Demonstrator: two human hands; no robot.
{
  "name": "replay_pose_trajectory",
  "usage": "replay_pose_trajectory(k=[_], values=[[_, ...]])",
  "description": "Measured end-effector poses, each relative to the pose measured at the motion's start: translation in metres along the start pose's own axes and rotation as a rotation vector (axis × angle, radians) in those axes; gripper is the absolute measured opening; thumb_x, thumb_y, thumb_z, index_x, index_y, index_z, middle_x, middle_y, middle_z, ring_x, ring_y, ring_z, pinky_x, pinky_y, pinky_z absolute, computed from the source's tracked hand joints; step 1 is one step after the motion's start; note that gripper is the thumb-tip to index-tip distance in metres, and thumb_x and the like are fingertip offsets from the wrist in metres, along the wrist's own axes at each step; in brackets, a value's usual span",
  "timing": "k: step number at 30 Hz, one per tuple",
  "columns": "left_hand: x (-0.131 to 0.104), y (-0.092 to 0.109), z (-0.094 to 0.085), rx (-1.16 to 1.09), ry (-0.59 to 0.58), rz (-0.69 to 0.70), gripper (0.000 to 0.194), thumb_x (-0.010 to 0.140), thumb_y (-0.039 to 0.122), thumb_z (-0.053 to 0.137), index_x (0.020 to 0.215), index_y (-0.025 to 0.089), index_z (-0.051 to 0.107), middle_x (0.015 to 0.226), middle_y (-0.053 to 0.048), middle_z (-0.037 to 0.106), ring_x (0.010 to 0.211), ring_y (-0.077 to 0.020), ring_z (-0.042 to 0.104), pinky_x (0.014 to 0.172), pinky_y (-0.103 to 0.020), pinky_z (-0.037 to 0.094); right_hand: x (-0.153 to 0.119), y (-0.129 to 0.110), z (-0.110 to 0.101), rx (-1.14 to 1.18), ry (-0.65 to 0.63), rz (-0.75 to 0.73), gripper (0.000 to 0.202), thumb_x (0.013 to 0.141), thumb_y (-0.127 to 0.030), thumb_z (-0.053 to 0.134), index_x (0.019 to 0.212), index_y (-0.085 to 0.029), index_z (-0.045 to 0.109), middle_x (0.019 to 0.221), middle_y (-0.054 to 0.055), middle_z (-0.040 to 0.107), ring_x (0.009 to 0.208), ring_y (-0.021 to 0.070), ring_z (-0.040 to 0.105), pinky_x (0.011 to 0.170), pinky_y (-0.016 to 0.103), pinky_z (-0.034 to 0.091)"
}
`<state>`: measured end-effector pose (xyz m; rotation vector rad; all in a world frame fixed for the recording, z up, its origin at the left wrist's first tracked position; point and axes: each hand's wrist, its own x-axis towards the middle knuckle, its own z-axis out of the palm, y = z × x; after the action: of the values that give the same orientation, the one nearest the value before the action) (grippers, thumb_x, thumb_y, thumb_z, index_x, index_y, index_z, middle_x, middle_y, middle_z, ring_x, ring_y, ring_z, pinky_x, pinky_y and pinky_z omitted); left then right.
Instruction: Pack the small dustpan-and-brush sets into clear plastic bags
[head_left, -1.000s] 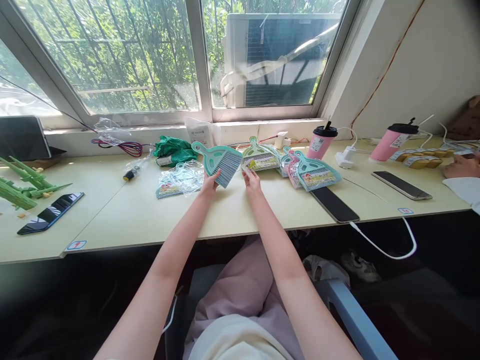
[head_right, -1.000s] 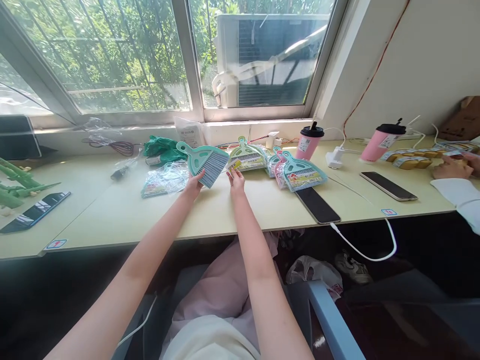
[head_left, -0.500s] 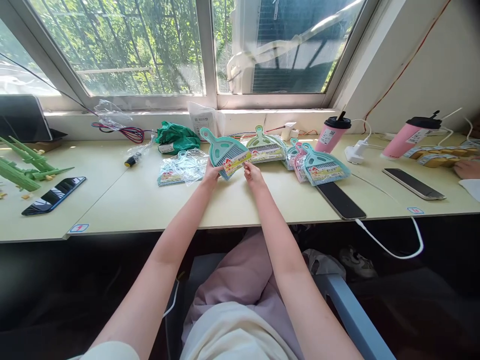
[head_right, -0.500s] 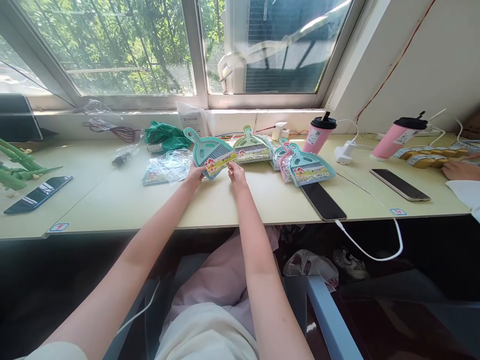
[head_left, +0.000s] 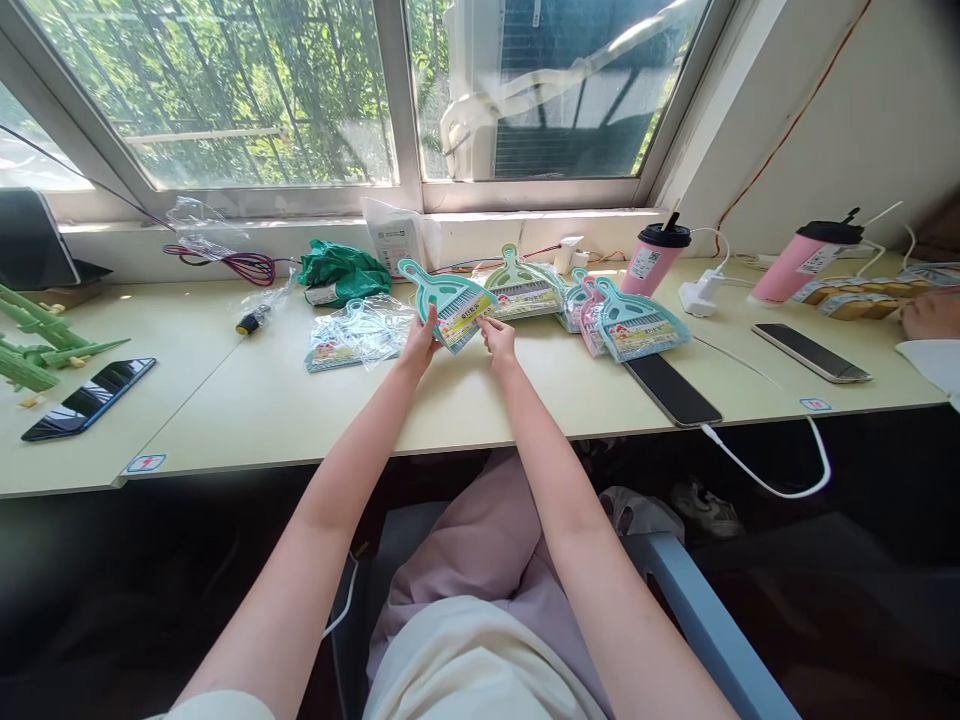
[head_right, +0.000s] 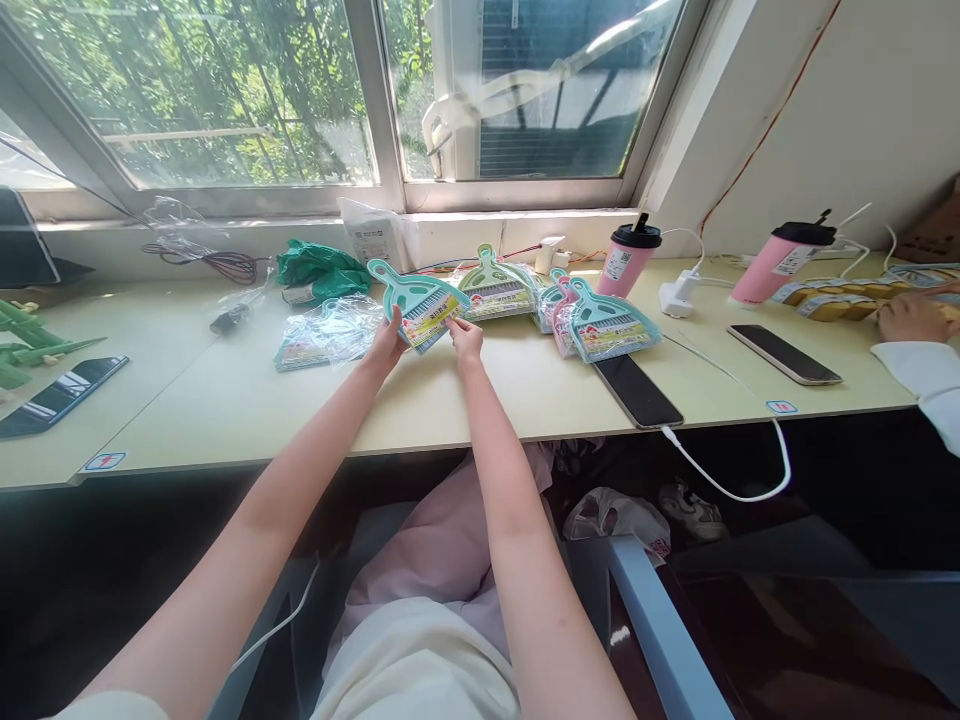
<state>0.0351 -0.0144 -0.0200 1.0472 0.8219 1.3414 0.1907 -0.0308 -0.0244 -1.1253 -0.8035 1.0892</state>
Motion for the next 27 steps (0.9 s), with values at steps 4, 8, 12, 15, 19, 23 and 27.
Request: replay_pose_trajectory(k=[4,8,12,15,19,23,27], values=[[0.0,0.002,-0.001,0.011,-0.045,0.012,0.069,0.081,0.067,0.08,0.131,0.025,0.059,0.125,-0.013,0.073,0.124,-0.0328,0.069,0.1,-0.049,0.061,0.002,0.002,0.002,-0.083,0.074,-0.089,0.032,0.073,-0.046,0.088,0.078,-0.018,0.072,0.055,-0.007,0.043,0.056,0.0091,0.039,0.05,0.022,0.034],[0.001,-0.001,-0.003,0.022,-0.065,0.03,0.072,0.075,0.06,0.088,0.129,0.024,0.057,0.125,-0.013,0.073,0.123,-0.0333,0.07,0.099,-0.048,0.061,0.005,0.004,-0.001,-0.154,0.17,-0.066,0.03,0.082,-0.046,0.08,0.091,-0.017,0.079,0.065,-0.002,0.058,0.066,0.0123,0.053,0.06,0.022,0.044],[-0.002,-0.002,0.0,0.073,-0.092,0.089,0.084,0.062,0.042,0.099,0.133,0.027,0.057,0.121,-0.01,0.073,0.117,-0.0321,0.071,0.097,-0.047,0.06,0.007,0.005,-0.003,-0.213,0.224,-0.027,0.037,0.083,-0.047,0.077,0.108,-0.019,0.082,0.074,0.001,0.07,0.073,0.0153,0.062,0.066,0.024,0.051],[-0.006,-0.001,0.004,0.1,-0.107,0.103,0.088,0.057,0.032,0.099,0.133,0.028,0.056,0.115,-0.007,0.073,0.111,-0.0309,0.072,0.096,-0.048,0.06,0.008,0.005,-0.005,-0.219,0.253,-0.024,0.04,0.083,-0.045,0.075,0.114,-0.02,0.082,0.077,0.002,0.074,0.076,0.0172,0.067,0.069,0.026,0.053],[-0.007,-0.002,0.005,0.114,-0.102,0.1,0.087,0.052,0.026,0.096,0.129,0.027,0.056,0.112,-0.006,0.072,0.11,-0.0308,0.071,0.097,-0.049,0.058,0.01,0.007,-0.007,-0.218,0.267,-0.016,0.04,0.083,-0.042,0.075,0.117,-0.022,0.082,0.08,0.004,0.077,0.08,0.0197,0.07,0.071,0.028,0.055],[-0.002,-0.008,-0.001,0.136,-0.097,0.129,0.089,0.045,0.025,0.096,0.125,0.024,0.056,0.117,-0.009,0.069,0.117,-0.0354,0.067,0.101,-0.054,0.056,0.014,0.01,-0.007,-0.259,0.285,-0.024,0.038,0.082,-0.043,0.076,0.112,-0.021,0.083,0.082,0.004,0.078,0.082,0.0211,0.07,0.074,0.029,0.056],[0.005,-0.013,-0.005,0.15,-0.117,0.141,0.095,0.041,0.024,0.096,0.127,0.023,0.056,0.124,-0.012,0.068,0.122,-0.0393,0.064,0.106,-0.06,0.052,0.016,0.009,-0.005,-0.245,0.288,-0.089,0.039,0.081,-0.044,0.076,0.105,-0.014,0.083,0.078,0.005,0.076,0.078,0.0204,0.068,0.074,0.03,0.054]])
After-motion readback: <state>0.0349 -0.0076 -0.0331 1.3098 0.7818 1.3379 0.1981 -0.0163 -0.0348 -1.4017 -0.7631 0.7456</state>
